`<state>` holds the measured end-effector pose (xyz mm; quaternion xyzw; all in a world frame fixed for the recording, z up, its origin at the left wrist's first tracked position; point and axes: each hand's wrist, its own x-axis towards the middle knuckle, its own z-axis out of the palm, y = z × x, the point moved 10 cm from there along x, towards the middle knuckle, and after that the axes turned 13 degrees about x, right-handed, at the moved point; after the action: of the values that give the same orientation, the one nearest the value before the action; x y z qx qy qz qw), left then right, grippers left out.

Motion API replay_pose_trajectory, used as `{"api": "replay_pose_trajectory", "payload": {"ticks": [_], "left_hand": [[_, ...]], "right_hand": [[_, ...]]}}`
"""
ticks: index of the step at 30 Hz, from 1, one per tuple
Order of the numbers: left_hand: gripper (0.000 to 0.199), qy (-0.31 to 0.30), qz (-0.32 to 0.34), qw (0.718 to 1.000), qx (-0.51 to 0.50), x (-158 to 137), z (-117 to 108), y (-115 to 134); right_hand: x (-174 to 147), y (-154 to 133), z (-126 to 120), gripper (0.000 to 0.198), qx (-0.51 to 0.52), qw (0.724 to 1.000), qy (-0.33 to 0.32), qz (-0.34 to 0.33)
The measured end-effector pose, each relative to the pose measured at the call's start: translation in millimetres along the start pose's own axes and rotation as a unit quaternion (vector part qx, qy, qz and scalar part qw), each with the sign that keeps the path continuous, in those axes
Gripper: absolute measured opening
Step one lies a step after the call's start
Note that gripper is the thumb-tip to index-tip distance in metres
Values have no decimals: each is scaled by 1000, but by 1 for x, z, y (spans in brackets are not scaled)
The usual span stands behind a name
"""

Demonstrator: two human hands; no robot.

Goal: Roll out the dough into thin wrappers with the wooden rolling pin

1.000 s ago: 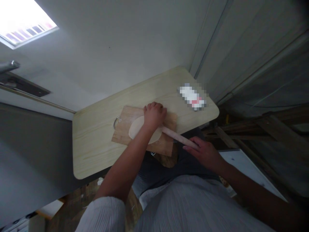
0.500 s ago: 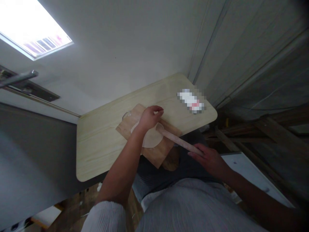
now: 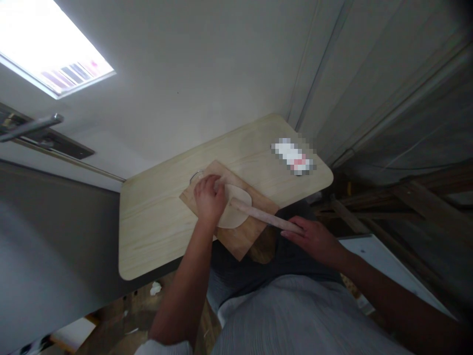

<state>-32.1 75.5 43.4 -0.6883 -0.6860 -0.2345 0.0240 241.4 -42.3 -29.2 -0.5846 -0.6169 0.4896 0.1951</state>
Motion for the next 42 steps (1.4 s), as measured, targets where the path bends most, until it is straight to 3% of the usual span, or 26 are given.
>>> {"api": "replay_pose_trajectory", "payload": {"ticks": [7, 13, 18, 29, 42], "left_hand": [[28, -27, 29, 998, -55, -14, 9, 30], [32, -95, 80, 992, 31, -7, 37, 57], [38, -113, 102, 984, 89, -2, 42, 65], [39, -127, 111, 979, 117, 12, 56, 75], [37, -99, 98, 984, 115, 39, 70, 87]], "right_hand": [[2, 2, 2, 31, 12, 1000, 5, 4], [4, 0, 3, 32, 13, 1000, 2, 15], [4, 4, -4, 35, 21, 999, 9, 29], [5, 13, -11, 41, 55, 997, 26, 57], [20, 36, -32, 44, 103, 989, 83, 71]]}}
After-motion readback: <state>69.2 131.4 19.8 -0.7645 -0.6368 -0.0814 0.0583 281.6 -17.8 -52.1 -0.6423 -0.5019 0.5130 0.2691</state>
